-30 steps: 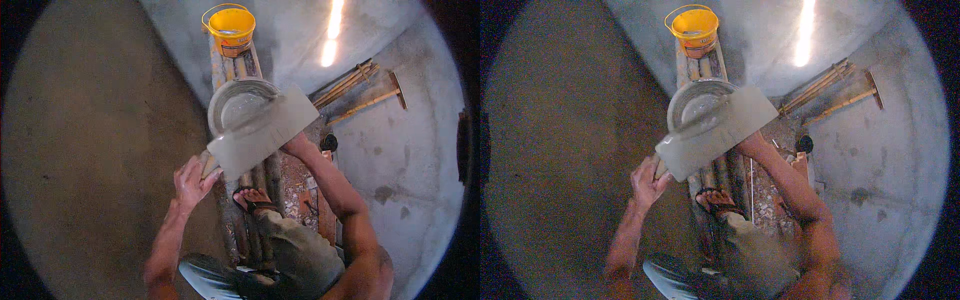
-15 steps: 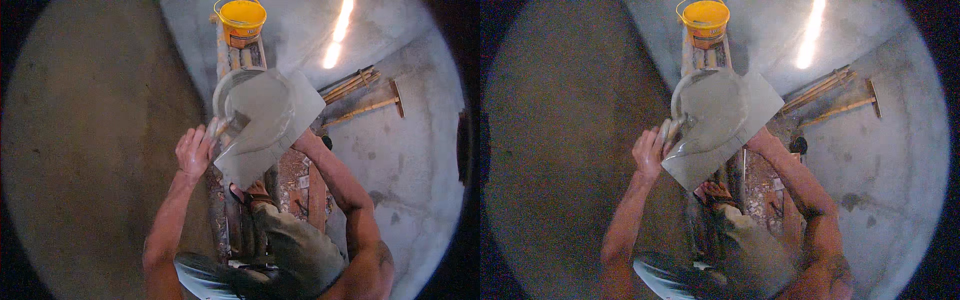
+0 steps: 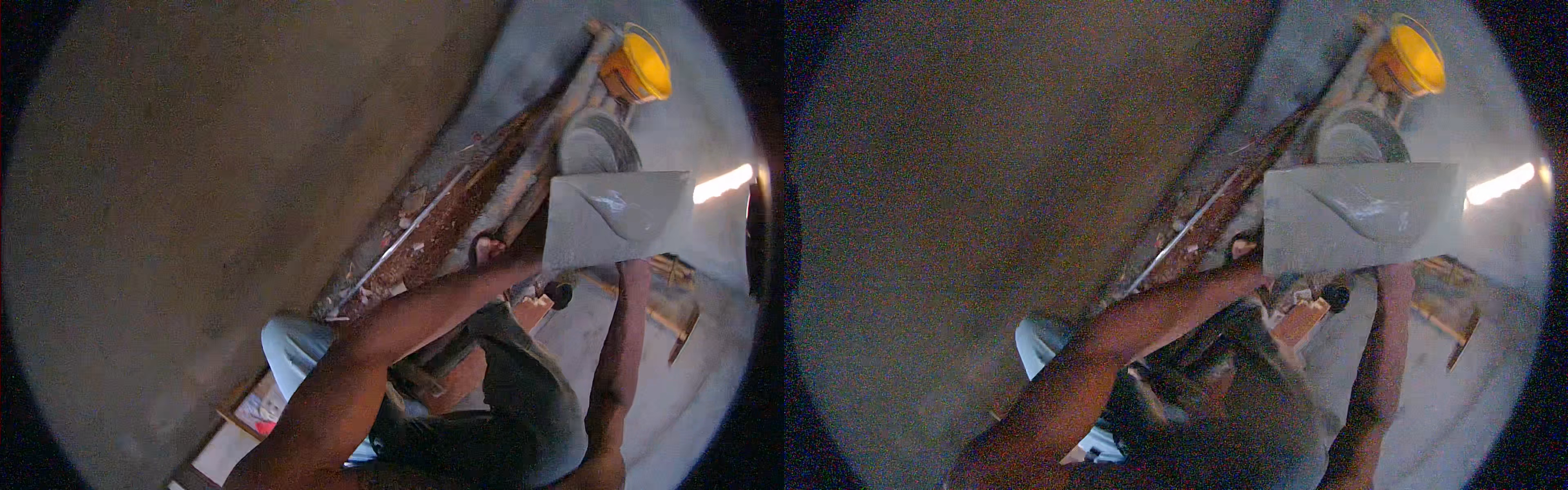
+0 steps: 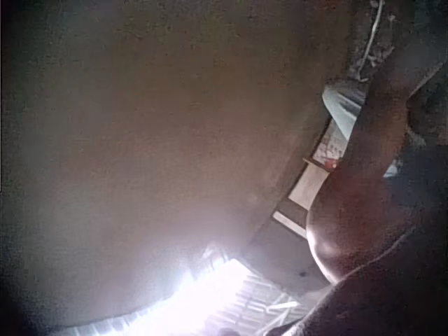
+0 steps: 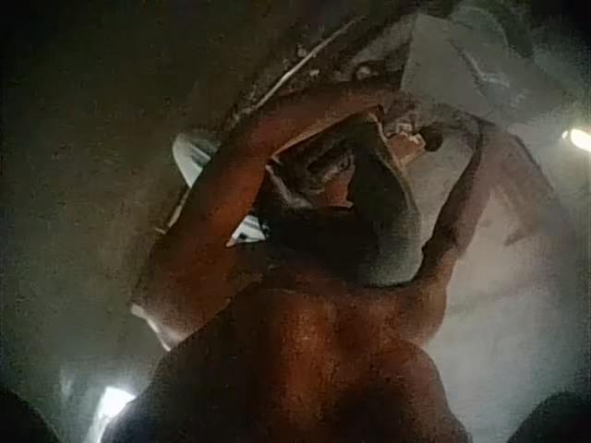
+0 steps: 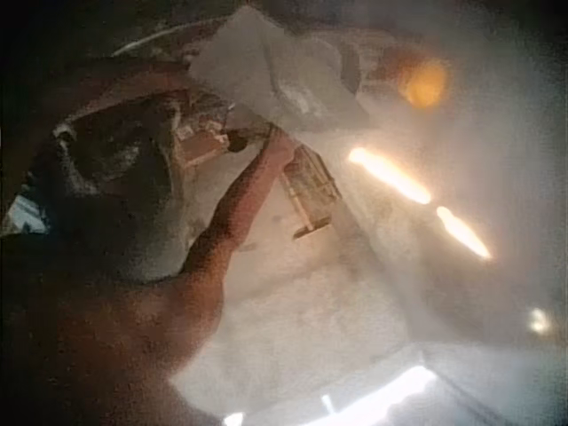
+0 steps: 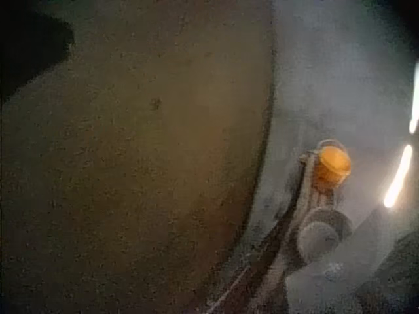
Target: The person takes a container of plaster mixture from another person, scoops the mixture onto a trowel, and applies and smooths it along the wall.
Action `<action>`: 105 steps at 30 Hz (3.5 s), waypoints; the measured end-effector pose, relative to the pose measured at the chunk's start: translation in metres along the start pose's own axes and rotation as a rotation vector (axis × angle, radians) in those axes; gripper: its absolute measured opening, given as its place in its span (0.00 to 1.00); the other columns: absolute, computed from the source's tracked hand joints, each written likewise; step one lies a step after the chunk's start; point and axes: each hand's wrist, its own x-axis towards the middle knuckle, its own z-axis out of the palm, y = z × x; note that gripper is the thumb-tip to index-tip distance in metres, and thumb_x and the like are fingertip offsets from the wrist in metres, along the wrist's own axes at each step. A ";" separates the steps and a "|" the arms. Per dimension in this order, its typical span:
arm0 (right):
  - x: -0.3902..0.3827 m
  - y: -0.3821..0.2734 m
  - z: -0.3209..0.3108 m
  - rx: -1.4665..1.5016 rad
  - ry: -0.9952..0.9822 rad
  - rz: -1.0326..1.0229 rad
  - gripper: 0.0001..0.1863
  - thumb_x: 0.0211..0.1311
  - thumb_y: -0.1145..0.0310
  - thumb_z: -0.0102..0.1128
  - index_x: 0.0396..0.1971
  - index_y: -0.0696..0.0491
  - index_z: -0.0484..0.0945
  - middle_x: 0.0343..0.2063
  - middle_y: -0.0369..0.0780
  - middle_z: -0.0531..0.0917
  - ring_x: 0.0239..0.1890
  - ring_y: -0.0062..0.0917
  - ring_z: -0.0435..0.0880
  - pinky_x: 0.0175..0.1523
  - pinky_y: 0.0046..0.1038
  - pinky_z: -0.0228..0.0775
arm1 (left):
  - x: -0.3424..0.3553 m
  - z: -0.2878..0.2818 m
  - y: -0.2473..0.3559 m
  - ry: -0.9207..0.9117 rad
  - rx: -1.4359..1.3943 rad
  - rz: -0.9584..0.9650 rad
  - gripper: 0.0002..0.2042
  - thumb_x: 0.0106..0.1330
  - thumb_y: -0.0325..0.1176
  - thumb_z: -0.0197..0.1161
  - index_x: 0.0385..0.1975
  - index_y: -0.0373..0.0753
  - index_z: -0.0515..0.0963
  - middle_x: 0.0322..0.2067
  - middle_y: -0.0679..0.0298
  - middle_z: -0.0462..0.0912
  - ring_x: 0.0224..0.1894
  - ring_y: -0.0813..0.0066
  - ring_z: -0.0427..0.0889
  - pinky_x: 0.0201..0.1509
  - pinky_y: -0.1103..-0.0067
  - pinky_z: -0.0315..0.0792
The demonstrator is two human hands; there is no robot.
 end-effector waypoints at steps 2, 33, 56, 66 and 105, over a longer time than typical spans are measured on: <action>0.014 -0.031 0.014 0.040 -0.016 -0.065 0.22 0.63 0.61 0.63 0.56 0.52 0.76 0.54 0.47 0.78 0.62 0.44 0.73 0.68 0.46 0.61 | -0.030 -0.010 -0.010 -0.009 -0.024 -0.046 0.29 0.65 0.44 0.64 0.63 0.37 0.69 0.59 0.49 0.75 0.60 0.54 0.74 0.65 0.65 0.67; -0.030 -0.490 0.228 0.185 -0.751 -1.287 0.24 0.70 0.60 0.55 0.62 0.54 0.70 0.61 0.48 0.73 0.66 0.44 0.68 0.72 0.45 0.55 | -0.653 -0.045 -0.016 1.773 0.046 -0.609 0.19 0.68 0.39 0.68 0.49 0.30 0.79 0.41 0.51 0.86 0.47 0.64 0.83 0.55 0.73 0.74; -0.185 -0.539 0.447 0.216 -0.654 -0.974 0.27 0.72 0.56 0.49 0.65 0.53 0.68 0.66 0.50 0.69 0.70 0.48 0.61 0.76 0.48 0.46 | -0.655 0.132 -0.391 2.047 0.652 -1.033 0.26 0.75 0.44 0.52 0.64 0.30 0.65 0.67 0.39 0.60 0.68 0.37 0.59 0.71 0.48 0.52; -0.154 -0.572 0.476 0.073 -0.520 -0.953 0.22 0.69 0.58 0.48 0.56 0.54 0.76 0.56 0.52 0.78 0.61 0.50 0.72 0.68 0.51 0.58 | -0.651 0.129 -0.394 2.024 0.696 -0.998 0.25 0.76 0.44 0.50 0.62 0.29 0.65 0.68 0.40 0.59 0.70 0.36 0.56 0.71 0.44 0.49; -0.154 -0.672 0.013 -0.408 -0.160 -1.512 0.08 0.63 0.67 0.55 0.26 0.53 0.79 0.22 0.45 0.78 0.26 0.45 0.80 0.35 0.49 0.70 | -0.665 0.136 -0.391 2.082 0.670 -1.074 0.27 0.74 0.47 0.49 0.64 0.33 0.67 0.69 0.42 0.61 0.73 0.39 0.55 0.73 0.43 0.46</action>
